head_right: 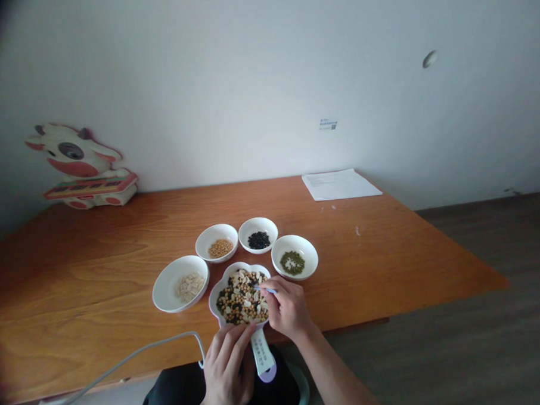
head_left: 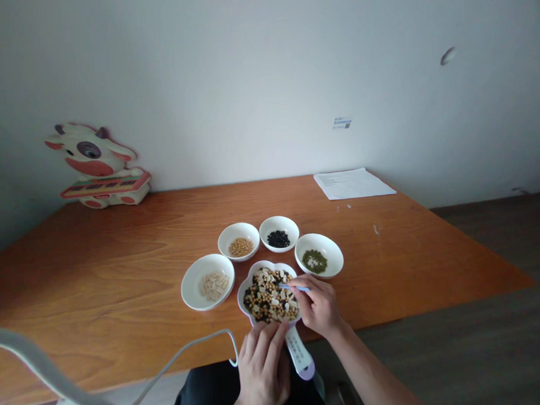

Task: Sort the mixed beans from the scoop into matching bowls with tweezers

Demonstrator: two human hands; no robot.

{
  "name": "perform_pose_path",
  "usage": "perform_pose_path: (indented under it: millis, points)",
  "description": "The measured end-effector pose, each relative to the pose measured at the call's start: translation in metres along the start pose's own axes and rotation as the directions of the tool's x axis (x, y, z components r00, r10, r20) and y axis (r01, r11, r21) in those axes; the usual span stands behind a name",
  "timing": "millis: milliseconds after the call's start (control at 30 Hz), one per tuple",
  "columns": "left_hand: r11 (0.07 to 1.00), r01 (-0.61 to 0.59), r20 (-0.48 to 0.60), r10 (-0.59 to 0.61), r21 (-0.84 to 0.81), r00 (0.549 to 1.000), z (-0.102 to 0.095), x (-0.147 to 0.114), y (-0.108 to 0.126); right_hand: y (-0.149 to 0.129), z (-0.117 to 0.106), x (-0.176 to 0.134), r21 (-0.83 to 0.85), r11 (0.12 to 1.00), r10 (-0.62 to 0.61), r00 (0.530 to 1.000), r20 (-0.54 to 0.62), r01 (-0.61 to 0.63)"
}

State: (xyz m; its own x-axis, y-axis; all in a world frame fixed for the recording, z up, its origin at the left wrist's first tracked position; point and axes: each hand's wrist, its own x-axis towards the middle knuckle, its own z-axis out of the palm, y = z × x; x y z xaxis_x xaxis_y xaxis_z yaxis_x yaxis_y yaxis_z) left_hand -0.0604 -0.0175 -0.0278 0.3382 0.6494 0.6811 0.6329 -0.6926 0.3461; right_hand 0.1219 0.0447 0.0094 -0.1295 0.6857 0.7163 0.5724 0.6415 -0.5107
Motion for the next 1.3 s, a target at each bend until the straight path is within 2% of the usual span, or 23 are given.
perform_pose_path:
  millis: [1300]
  points:
    - [1.0,0.0,-0.004,0.0,0.015,1.0,-0.0023,0.0015,0.0009,-0.0003,0.0005,-0.0007,-0.012,1.0,0.002,1.0,-0.026,-0.002]
